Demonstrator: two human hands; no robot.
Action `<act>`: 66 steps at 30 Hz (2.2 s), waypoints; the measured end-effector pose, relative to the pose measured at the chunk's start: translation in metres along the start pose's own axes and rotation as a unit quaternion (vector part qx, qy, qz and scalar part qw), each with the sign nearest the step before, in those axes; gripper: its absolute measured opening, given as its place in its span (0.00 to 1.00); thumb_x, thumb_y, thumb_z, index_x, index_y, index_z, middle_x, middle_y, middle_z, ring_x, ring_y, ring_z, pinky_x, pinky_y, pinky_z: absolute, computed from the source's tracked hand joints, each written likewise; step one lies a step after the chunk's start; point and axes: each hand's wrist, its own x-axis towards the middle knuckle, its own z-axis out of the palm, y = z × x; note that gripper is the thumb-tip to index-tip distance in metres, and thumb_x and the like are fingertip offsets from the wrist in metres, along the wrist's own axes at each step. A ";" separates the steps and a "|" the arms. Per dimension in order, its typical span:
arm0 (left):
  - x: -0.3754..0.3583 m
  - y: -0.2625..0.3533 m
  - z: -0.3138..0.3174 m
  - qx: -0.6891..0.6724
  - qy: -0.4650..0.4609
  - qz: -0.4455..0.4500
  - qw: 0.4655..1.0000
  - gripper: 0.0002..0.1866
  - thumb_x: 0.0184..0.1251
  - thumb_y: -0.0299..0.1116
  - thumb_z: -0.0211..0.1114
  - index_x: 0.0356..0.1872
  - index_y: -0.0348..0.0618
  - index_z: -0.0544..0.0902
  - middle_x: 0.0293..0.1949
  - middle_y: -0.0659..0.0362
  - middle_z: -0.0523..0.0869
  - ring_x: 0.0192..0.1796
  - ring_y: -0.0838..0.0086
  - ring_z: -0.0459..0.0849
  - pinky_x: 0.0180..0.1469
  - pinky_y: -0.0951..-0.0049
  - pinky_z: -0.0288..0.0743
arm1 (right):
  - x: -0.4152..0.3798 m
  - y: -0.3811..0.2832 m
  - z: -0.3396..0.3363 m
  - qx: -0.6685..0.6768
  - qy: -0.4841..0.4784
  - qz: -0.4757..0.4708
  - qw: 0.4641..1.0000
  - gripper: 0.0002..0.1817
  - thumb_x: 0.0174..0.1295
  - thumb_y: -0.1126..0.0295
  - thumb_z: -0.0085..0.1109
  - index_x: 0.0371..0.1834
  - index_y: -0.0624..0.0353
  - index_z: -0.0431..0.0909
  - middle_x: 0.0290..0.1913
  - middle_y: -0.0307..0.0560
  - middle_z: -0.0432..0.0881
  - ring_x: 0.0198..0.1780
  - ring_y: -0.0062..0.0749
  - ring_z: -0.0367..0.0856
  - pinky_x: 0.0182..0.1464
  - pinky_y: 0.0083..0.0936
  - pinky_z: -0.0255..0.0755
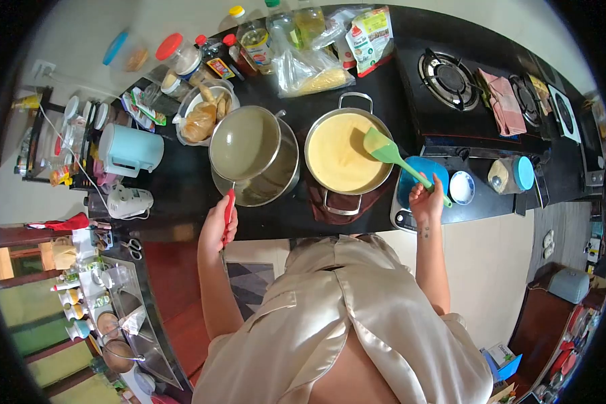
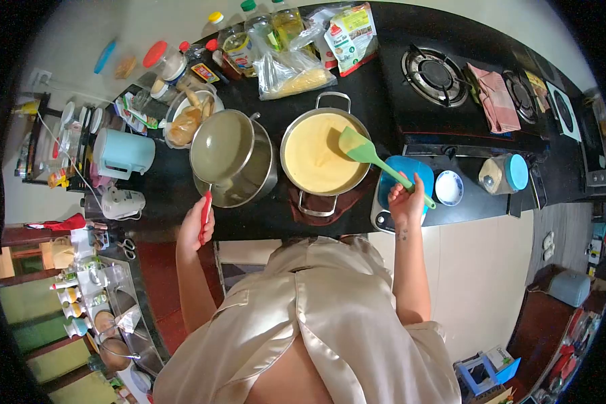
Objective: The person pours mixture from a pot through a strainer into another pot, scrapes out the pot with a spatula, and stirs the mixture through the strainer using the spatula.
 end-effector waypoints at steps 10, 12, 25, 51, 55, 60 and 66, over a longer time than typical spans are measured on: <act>0.017 -0.017 0.028 0.312 0.313 0.147 0.885 0.23 0.74 0.50 0.43 0.43 0.36 0.70 0.29 0.49 0.81 0.30 0.57 0.82 0.37 0.63 0.75 | -0.041 -0.037 0.110 -0.374 -0.043 -0.266 0.887 0.26 0.67 0.49 0.48 0.34 0.65 0.79 0.13 0.41 0.70 0.14 0.22 0.68 0.17 0.18 0.60; 0.016 -0.021 0.034 0.274 0.388 0.323 0.818 0.17 0.73 0.43 0.50 0.44 0.36 0.71 0.34 0.49 0.80 0.36 0.56 0.81 0.42 0.61 0.73 | -0.037 -0.037 0.144 -0.450 -0.058 -0.272 0.849 0.25 0.67 0.50 0.48 0.32 0.65 0.79 0.12 0.39 0.70 0.13 0.22 0.68 0.16 0.18 0.59; 0.019 -0.089 0.163 -0.223 -0.182 -0.021 0.958 0.26 0.75 0.51 0.43 0.59 0.39 0.70 0.50 0.47 0.81 0.51 0.63 0.80 0.54 0.65 0.74 | -0.035 0.055 0.260 -0.742 -0.442 -0.310 0.398 0.12 0.51 0.60 0.59 0.26 0.58 0.83 0.27 0.58 0.81 0.33 0.52 0.82 0.40 0.39 0.76; 0.057 -0.097 0.209 -0.481 -0.188 -0.003 0.857 0.14 0.77 0.42 0.44 0.34 0.49 0.74 0.31 0.54 0.84 0.41 0.56 0.84 0.49 0.52 0.79 | -0.022 -0.039 0.222 -0.769 -0.341 -0.431 0.326 0.13 0.61 0.62 0.60 0.25 0.61 0.80 0.16 0.51 0.75 0.16 0.41 0.74 0.22 0.30 0.66; 0.059 -0.100 0.208 -0.493 -0.199 -0.003 0.847 0.15 0.77 0.42 0.43 0.34 0.48 0.74 0.31 0.54 0.83 0.42 0.55 0.84 0.53 0.49 0.76 | -0.045 -0.037 0.192 -0.776 -0.251 -0.468 0.341 0.18 0.62 0.61 0.58 0.17 0.59 0.75 0.15 0.55 0.74 0.20 0.53 0.76 0.22 0.39 0.69; 0.063 -0.102 0.210 -0.503 -0.210 -0.002 0.839 0.16 0.77 0.42 0.42 0.35 0.47 0.74 0.31 0.54 0.83 0.42 0.54 0.83 0.52 0.49 0.76 | -0.069 -0.011 0.156 -0.773 -0.117 -0.417 0.464 0.17 0.60 0.64 0.57 0.16 0.62 0.75 0.17 0.58 0.75 0.21 0.54 0.77 0.22 0.39 0.69; 0.061 -0.095 0.207 -0.483 -0.213 -0.010 0.849 0.16 0.77 0.42 0.40 0.35 0.47 0.74 0.29 0.56 0.82 0.42 0.55 0.84 0.52 0.52 0.75 | -0.080 0.008 0.177 -0.644 -0.128 -0.291 0.696 0.17 0.66 0.62 0.55 0.26 0.66 0.78 0.14 0.40 0.73 0.14 0.18 0.70 0.18 0.16 0.63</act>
